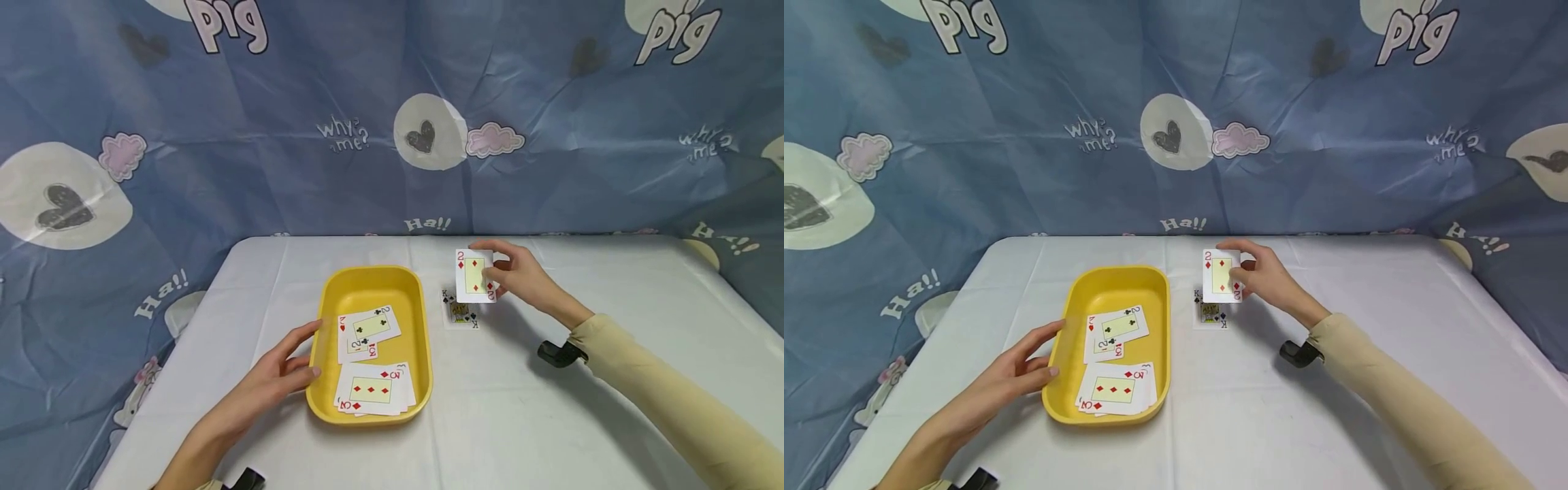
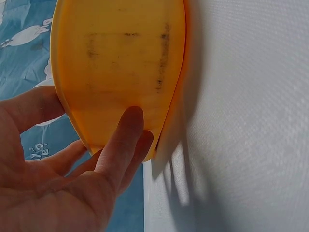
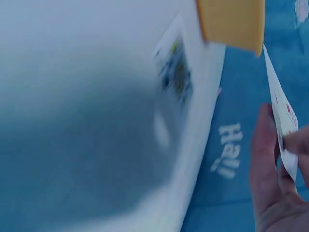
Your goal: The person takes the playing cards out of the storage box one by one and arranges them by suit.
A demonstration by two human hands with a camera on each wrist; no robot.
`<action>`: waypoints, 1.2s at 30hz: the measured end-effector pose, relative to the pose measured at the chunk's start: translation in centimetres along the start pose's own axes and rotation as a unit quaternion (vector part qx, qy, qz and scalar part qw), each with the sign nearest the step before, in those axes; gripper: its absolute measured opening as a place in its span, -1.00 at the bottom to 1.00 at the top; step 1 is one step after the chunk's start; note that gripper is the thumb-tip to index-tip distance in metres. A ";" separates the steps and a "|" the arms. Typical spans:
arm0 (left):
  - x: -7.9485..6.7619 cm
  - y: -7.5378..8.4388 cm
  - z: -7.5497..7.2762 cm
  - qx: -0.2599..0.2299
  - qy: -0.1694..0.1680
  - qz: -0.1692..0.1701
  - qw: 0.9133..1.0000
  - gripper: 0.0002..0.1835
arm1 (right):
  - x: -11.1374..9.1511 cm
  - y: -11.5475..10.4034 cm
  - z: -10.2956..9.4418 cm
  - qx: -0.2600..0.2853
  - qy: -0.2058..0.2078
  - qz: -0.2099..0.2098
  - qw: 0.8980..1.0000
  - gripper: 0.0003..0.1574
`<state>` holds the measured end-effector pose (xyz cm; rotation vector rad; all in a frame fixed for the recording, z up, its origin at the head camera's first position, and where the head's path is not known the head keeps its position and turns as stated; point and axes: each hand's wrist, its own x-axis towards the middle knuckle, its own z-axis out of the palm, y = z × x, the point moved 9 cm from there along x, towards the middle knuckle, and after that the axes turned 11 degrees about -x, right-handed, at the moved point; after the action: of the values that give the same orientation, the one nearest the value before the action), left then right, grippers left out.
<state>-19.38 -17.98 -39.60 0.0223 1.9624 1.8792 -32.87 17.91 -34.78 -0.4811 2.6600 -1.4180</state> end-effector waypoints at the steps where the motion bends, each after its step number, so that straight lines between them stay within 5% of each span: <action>1: 0.0 0.0 0.0 0.000 0.001 0.000 1.000 -0.29 | -0.2 0.5 -0.2 -0.004 -0.007 0.007 1.000 -0.35; 14: 0.0 0.0 0.0 -0.006 -0.001 0.002 1.000 -0.28 | -2.8 5.2 -1.5 -0.084 -0.051 0.033 0.995 -0.30; 23: 0.0 0.0 0.0 -0.007 0.003 0.002 1.000 -0.28 | -3.3 5.8 -1.9 -0.258 -0.034 -0.019 0.965 -0.39; 36: 0.0 0.0 0.1 -0.015 -0.010 0.006 1.000 -0.27 | -3.2 5.5 -1.5 -0.258 -0.055 -0.035 0.964 -0.39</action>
<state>-19.31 -17.90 -39.63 0.0440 1.9255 1.9076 -31.43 22.96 -38.70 -0.6738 2.9241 -0.6627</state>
